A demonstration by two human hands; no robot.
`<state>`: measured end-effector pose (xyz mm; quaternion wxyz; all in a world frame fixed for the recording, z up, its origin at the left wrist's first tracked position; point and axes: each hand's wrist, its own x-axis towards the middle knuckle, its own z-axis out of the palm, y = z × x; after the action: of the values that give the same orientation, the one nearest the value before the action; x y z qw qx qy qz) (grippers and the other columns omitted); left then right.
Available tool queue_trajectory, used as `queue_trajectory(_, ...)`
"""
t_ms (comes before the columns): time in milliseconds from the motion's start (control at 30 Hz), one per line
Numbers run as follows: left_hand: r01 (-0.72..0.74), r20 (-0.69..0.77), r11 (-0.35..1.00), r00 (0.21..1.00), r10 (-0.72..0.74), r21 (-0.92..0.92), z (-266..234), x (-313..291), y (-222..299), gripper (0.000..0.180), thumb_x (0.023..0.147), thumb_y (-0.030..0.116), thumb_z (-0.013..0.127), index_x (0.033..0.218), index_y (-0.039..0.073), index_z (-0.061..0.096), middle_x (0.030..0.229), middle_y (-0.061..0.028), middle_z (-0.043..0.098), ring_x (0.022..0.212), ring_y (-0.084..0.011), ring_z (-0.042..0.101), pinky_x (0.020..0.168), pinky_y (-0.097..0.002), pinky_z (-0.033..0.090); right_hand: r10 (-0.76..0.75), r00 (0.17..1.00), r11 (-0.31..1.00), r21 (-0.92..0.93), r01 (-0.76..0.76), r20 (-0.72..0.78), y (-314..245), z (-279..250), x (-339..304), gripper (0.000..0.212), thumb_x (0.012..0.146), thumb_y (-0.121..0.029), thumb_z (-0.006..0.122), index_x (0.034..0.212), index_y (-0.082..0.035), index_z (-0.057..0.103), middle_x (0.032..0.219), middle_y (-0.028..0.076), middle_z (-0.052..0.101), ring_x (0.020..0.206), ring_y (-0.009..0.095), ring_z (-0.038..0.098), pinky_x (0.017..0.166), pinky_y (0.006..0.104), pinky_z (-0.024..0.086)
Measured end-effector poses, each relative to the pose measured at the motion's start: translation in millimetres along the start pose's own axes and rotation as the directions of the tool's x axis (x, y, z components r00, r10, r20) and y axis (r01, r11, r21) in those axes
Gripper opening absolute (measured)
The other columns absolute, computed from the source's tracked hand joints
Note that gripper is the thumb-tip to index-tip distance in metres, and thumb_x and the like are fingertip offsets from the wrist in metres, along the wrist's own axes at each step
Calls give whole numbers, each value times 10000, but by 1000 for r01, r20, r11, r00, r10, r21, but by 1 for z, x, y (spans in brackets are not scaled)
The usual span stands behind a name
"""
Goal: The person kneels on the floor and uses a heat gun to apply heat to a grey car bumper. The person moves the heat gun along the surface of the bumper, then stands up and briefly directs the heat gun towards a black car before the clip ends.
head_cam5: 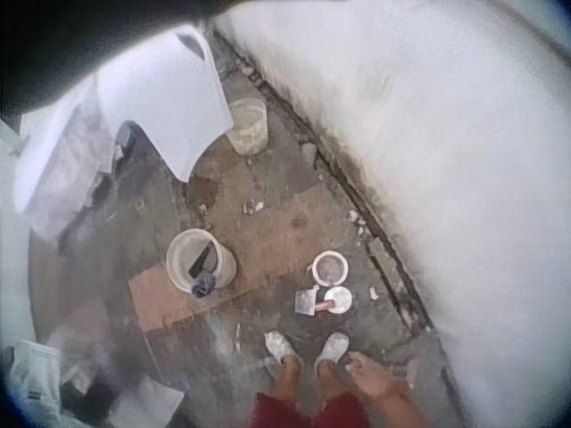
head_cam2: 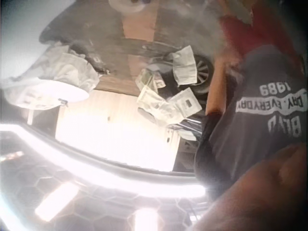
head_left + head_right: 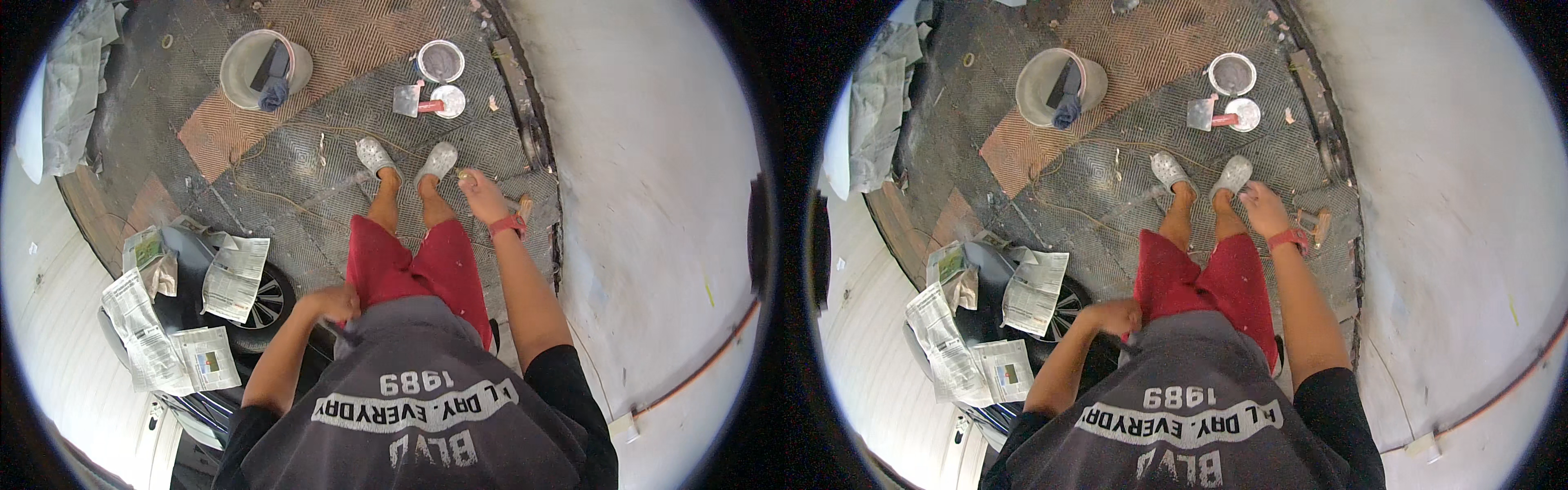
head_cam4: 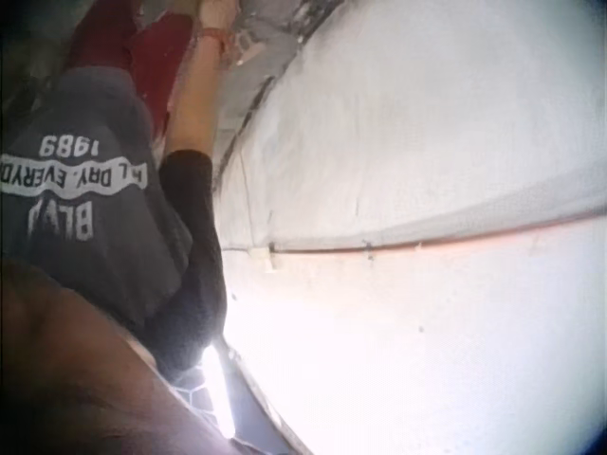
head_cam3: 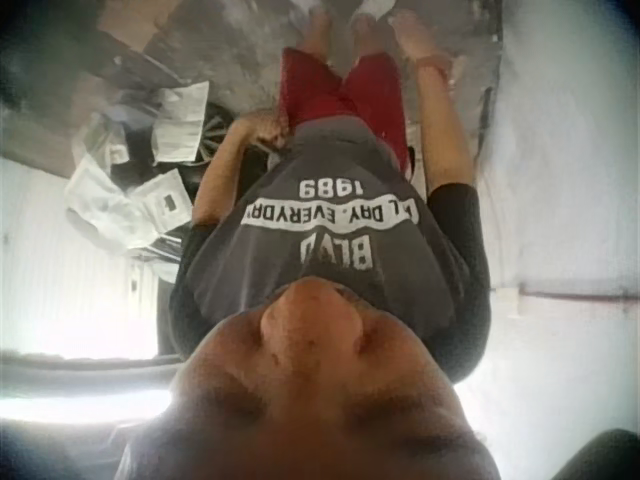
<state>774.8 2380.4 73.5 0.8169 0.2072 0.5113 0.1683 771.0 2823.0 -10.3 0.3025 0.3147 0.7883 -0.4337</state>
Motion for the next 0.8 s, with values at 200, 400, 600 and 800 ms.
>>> queue_trajectory(200,17,250,997,968,2,-73,-60,-10,59,200,892,247,716,971,76,786,949,-116,782,855,-295,744,772,-413,569,44,994,999,11,-45,99,60,101,176,483,1050,-321,668,1390,19,621,1245,207,753,1065,316,753,939,407,572)
queue_trajectory(400,-290,-373,954,896,240,-82,-232,157,50,270,950,296,752,1105,83,694,1019,-175,738,932,-399,727,790,-506,558,273,956,874,387,-293,108,164,215,336,529,1046,-358,688,1375,52,631,1236,166,752,1019,237,736,864,380,581)
queue_trajectory(600,91,-961,981,235,147,173,-422,270,5,283,1009,266,709,1190,52,668,1058,-194,719,1001,-403,711,828,-495,563,511,839,600,622,-504,186,172,275,441,590,1044,-350,706,1465,36,557,1344,176,677,1057,249,711,865,368,595)
queue_trajectory(800,208,-937,922,195,289,328,-481,274,3,310,1009,270,712,1227,55,661,1088,-184,733,978,-408,719,830,-499,569,455,872,402,832,-382,181,216,317,492,332,1044,-265,726,1220,-2,626,1155,136,706,942,234,725,798,360,622)
